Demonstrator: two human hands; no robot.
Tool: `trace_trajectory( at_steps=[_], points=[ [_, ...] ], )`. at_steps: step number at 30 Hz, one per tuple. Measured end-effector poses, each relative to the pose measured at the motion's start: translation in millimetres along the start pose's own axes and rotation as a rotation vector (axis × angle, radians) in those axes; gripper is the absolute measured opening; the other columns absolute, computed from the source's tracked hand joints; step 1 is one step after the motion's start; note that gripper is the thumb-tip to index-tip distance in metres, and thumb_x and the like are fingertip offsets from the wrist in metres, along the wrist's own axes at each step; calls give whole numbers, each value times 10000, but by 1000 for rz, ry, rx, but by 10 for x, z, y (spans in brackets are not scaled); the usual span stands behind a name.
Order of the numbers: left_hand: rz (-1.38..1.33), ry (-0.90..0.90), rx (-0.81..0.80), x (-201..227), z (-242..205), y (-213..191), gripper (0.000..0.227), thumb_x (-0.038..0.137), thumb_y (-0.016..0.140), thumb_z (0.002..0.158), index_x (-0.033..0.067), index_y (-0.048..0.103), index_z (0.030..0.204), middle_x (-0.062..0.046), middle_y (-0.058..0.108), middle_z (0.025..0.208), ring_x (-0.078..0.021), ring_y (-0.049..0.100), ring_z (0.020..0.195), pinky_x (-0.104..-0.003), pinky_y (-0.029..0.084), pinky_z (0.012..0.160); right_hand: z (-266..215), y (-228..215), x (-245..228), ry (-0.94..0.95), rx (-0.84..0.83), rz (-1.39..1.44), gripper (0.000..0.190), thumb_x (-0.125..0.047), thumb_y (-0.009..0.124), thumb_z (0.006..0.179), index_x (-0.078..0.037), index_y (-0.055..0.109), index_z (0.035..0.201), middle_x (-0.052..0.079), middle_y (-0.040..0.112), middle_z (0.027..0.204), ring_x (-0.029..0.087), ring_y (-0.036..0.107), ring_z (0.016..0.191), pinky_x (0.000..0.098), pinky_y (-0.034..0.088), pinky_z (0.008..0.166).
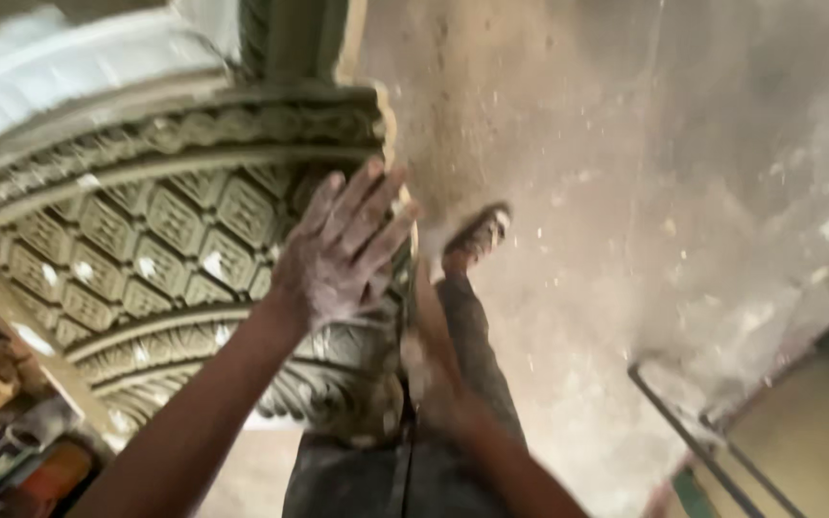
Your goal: The person sands the ornate wooden frame of a large furniture piece using a handheld sanding block and a scraper. They move the tools along the edges and decorative carvings to smooth the surface.
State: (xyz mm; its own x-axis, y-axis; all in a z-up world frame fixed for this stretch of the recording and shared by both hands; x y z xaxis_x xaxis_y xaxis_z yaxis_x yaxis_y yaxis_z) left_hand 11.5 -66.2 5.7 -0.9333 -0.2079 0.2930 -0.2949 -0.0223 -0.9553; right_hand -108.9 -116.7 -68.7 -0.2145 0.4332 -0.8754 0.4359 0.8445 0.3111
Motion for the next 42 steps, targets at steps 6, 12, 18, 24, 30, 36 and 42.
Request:
trace_trajectory(
  at_steps=[6, 12, 18, 24, 30, 36, 42],
  points=[
    [-175, 49, 68, -17, -84, 57, 897, 353, 662, 816, 102, 283, 1589, -198, 221, 1671, -377, 178, 1561, -537, 127, 1289, -331, 186, -263, -231, 42, -491, 552, -313, 307, 1146, -3, 282, 1602, 300, 429, 1573, 433, 428, 1451, 462, 384, 1177],
    [33, 4, 76, -130, -64, 65, 814, 222, 703, 961, 136, 273, 1646, -154, 212, 1746, -329, 204, 1627, -511, 132, 1336, -85, 163, -510, -259, 94, -425, 574, -239, 351, 1147, 9, 202, 1643, 359, 344, 1613, 459, 357, 1466, 508, 331, 1156],
    [-76, 25, 33, -229, 54, 87, 925, 295, 722, 810, 106, 328, 1625, -199, 202, 1697, -379, 200, 1588, -575, 207, 1304, -232, 337, -453, -221, 27, -304, 618, -328, 342, 1159, -14, 183, 1667, 261, 258, 1705, 356, 257, 1578, 444, 247, 1266],
    [-92, 24, 29, -237, 73, 140, 1005, 458, 692, 818, 87, 236, 1633, -207, 155, 1685, -370, 161, 1572, -567, 135, 1289, 233, 103, -187, -241, 38, -146, 666, -412, 311, 1162, -33, 141, 1682, 187, 150, 1765, 305, 141, 1651, 409, 157, 1341],
    [58, -10, -34, -136, 52, 75, 911, 393, 604, 936, -14, 179, 1632, -248, 184, 1693, -384, 177, 1588, -522, 125, 1291, -474, 66, -83, -38, -166, -459, 658, -322, 366, 1112, -18, 173, 1664, 213, 186, 1748, 345, 144, 1619, 432, 136, 1292],
    [-33, -160, 112, -232, 24, -109, 707, 290, 541, 995, 7, 282, 1590, -235, 259, 1654, -409, 256, 1557, -584, 244, 1259, -380, -259, -264, 287, -107, -444, 654, -240, 413, 1046, -24, 203, 1627, 208, 267, 1692, 347, 226, 1570, 422, 188, 1239],
    [-80, -287, 224, -286, 14, -96, 631, 253, 547, 996, 29, 351, 1553, -245, 318, 1603, -447, 306, 1515, -618, 326, 1228, 59, 61, -683, 201, -177, -538, 778, -223, 463, 1003, -18, 89, 1654, 236, 157, 1722, 392, 131, 1603, 471, 130, 1277]
  ],
)
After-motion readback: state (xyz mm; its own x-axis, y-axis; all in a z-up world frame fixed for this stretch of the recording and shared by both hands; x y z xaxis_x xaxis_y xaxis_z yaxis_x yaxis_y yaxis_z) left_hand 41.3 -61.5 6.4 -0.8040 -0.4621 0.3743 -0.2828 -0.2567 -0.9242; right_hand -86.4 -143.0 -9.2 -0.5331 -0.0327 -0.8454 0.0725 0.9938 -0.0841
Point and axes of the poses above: each hand's wrist, its own z-axis towards the middle knuckle, its own y-axis out of the palm, x = y × z, the point moved 7 cm from there along z, towards the middle knuckle
